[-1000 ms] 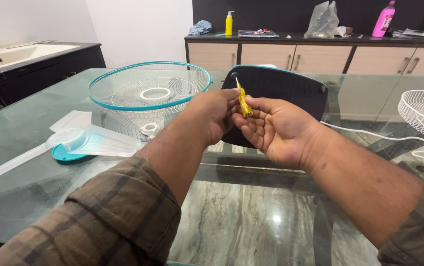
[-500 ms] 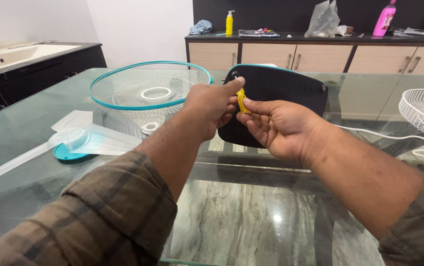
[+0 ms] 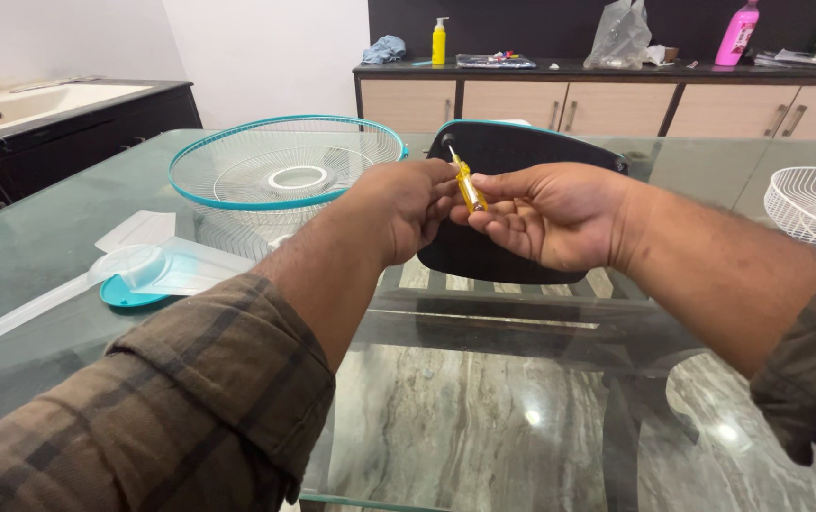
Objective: The person assembles a table fan by attaching the motor housing to the fan body and then securing the rear cover with screws. They use a screwdriver to tighten multiple screws on the back panel while working at a glass table.
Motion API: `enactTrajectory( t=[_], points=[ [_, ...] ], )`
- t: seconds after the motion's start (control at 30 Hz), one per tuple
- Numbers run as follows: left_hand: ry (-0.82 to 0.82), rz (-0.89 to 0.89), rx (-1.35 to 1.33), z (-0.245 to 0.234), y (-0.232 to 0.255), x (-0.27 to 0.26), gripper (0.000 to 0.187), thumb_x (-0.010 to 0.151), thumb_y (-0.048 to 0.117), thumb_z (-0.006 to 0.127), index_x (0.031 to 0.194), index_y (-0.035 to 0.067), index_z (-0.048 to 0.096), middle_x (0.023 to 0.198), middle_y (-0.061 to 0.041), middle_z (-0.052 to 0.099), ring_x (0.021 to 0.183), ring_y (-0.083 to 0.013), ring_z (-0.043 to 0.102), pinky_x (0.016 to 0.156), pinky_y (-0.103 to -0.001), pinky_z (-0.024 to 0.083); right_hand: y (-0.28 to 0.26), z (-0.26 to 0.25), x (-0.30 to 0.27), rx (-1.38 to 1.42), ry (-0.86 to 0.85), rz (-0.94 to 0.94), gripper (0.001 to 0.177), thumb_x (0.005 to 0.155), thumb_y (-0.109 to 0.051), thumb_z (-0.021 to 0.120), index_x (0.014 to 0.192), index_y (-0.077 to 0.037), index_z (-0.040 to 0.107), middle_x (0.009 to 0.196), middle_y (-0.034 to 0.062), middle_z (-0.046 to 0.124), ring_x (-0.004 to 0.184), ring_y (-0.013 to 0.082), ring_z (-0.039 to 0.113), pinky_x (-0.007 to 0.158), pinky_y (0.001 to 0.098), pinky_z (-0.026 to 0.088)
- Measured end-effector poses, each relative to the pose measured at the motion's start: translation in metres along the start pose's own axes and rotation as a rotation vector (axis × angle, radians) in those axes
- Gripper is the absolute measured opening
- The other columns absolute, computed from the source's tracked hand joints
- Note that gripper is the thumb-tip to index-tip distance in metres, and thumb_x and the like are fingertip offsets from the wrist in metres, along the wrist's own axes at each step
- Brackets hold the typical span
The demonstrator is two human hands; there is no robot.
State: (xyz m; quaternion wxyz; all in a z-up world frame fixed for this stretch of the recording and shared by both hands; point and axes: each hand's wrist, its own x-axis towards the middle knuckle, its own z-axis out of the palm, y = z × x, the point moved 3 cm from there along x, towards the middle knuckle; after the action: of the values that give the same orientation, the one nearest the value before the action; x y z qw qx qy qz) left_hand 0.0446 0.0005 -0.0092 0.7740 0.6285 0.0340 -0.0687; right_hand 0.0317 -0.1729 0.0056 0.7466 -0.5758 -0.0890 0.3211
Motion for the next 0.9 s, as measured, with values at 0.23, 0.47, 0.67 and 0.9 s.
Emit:
enactTrajectory(
  t=[0.23,0.47,0.67,0.9],
  points=[
    [0.076,0.047,0.096,0.005,0.006,-0.007,0.019,0.095,0.028,0.067,0.084,0.013,0.071,0.069,0.006,0.066,0.059,-0.0061,0.055,0.057,-0.024,0.044,-0.006,-0.01,0.005,-0.109,0.162,-0.056,0.024,0.099,-0.022,0.066,0.106,0.001,0.068,0.095,0.0092,0.073,0.068,0.0053,0.071,0.064,0.0151,0.061],
    [0.131,0.104,0.069,0.007,0.005,-0.008,0.023,0.091,0.026,0.078,0.084,0.006,0.068,0.072,0.002,0.063,0.059,-0.0064,0.056,0.055,-0.021,0.048,0.001,-0.007,0.007,-0.167,0.165,-0.092,0.021,0.101,-0.025,0.07,0.104,-0.004,0.068,0.089,0.0013,0.069,0.067,0.0019,0.067,0.061,0.0144,0.059],
    [0.162,0.08,0.03,0.01,0.002,-0.005,0.021,0.093,0.022,0.072,0.085,0.003,0.072,0.072,0.0,0.064,0.055,-0.0053,0.053,0.052,-0.02,0.047,0.007,-0.003,0.003,-0.075,0.04,-0.038,0.027,0.101,-0.027,0.059,0.109,-0.002,0.068,0.09,0.0051,0.073,0.078,0.0096,0.075,0.068,0.0201,0.063],
    [0.044,0.03,-0.05,0.007,-0.002,-0.008,0.024,0.097,0.018,0.061,0.086,0.001,0.075,0.073,0.001,0.07,0.053,-0.0021,0.052,0.051,-0.018,0.046,0.011,-0.006,0.002,-0.095,0.11,-0.04,0.022,0.101,-0.017,0.059,0.11,0.001,0.067,0.095,0.0094,0.074,0.081,0.0113,0.076,0.072,0.0202,0.064]
  ],
)
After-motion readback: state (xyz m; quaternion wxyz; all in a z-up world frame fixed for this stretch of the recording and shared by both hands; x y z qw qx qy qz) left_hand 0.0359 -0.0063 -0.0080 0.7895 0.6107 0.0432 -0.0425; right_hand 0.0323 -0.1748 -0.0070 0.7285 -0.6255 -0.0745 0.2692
